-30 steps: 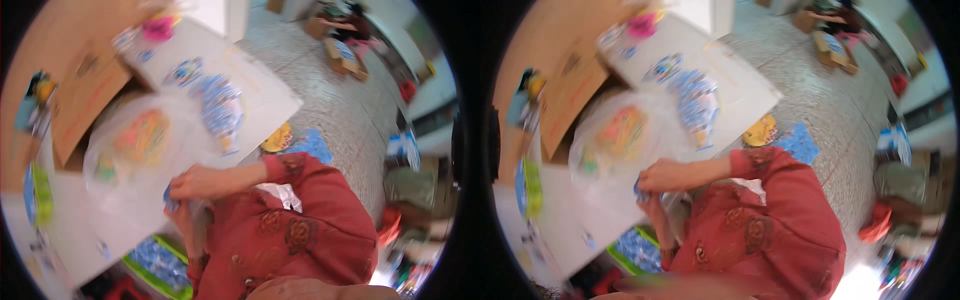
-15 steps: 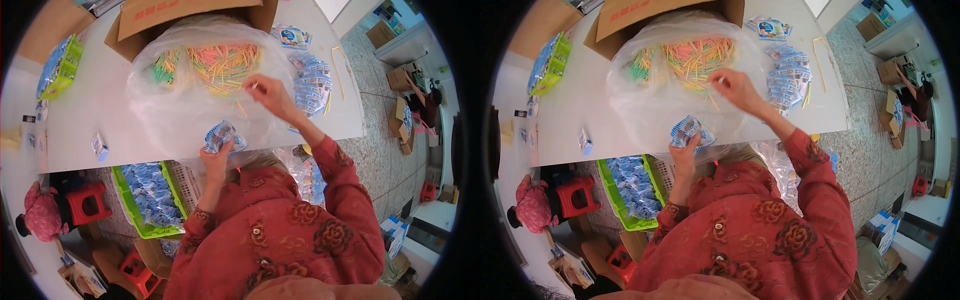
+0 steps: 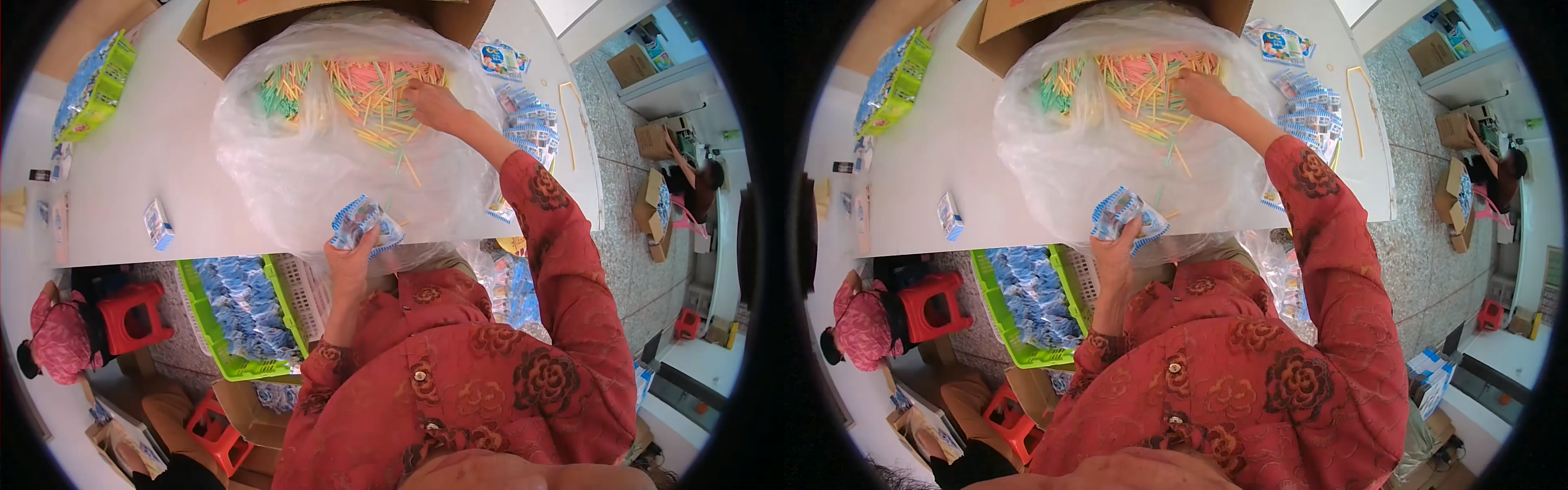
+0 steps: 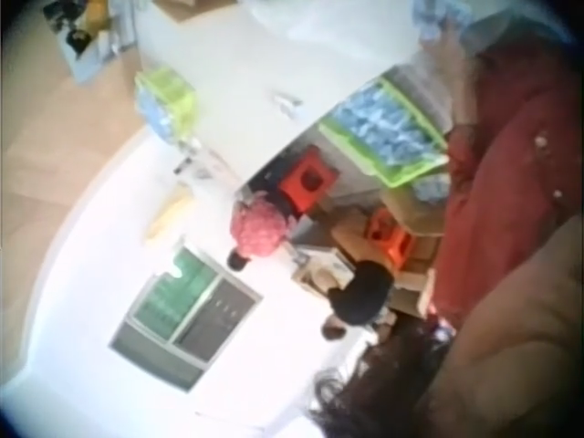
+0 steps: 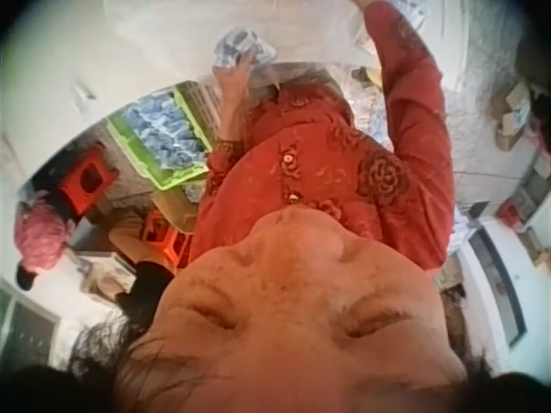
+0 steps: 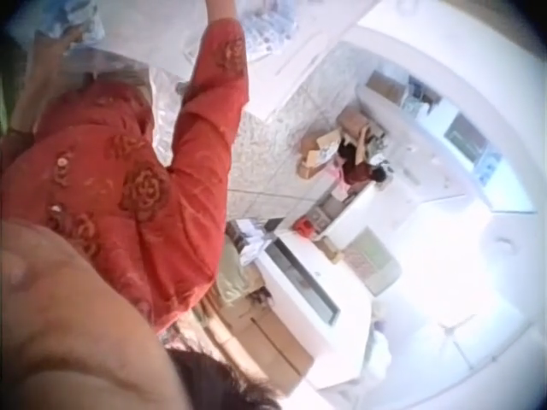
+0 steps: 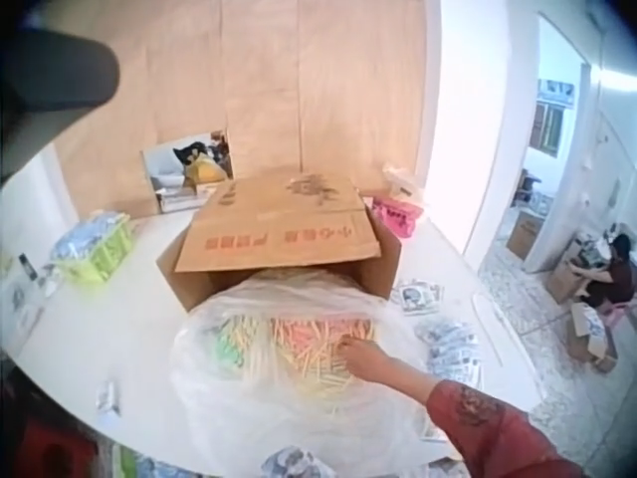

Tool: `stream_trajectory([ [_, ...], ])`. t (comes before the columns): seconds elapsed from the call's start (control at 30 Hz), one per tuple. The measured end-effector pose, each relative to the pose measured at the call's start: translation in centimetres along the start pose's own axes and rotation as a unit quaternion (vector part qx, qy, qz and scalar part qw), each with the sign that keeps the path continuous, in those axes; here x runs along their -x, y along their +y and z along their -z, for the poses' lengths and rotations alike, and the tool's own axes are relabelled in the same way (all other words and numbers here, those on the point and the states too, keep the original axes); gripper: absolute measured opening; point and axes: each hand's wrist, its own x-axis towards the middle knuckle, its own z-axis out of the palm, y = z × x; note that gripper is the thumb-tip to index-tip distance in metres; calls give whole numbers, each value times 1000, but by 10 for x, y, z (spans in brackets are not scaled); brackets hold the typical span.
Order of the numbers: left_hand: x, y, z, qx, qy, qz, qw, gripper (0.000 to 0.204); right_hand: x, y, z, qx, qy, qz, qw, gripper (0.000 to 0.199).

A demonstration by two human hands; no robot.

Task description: The person is packing small yellow and pink plastic sticks into individual blue plastic bags at a workbench.

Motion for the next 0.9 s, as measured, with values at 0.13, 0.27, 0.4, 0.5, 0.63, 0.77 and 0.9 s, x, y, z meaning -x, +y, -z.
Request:
stream_trajectory([
  [0.13, -2, -2, 0, -2, -3, 0, 1000, 21, -13, -6, -6, 60, -101, -31, 993, 32],
  [0.27, -3, -5, 2, 4, -8, 4, 1000, 20, -17, -7, -5, 64, -127, -13, 990, 32],
  [0.4, -3, -4, 0, 7, -13, 7, 1000, 20, -19, -13, -10, 50, -77, 33, 995, 17],
  [0.5, -3, -7, 0, 16, -10, 2, 1000, 19, -21, -25, -4, 81, -149, 6, 985, 16],
  [0.63, -2, -6, -1, 3, -8, 10, 1000, 20, -17, -28, -5, 83, -127, 17, 988, 15],
  [0.77, -1, -8, 4, -18, -29, 17, 999, 30, -14, -16, -8, 44, -37, 50, 997, 15],
  [0.9, 0, -11, 8, -12, -30, 12, 999, 31, -12, -22, 9, 42, -40, 22, 998, 16],
])
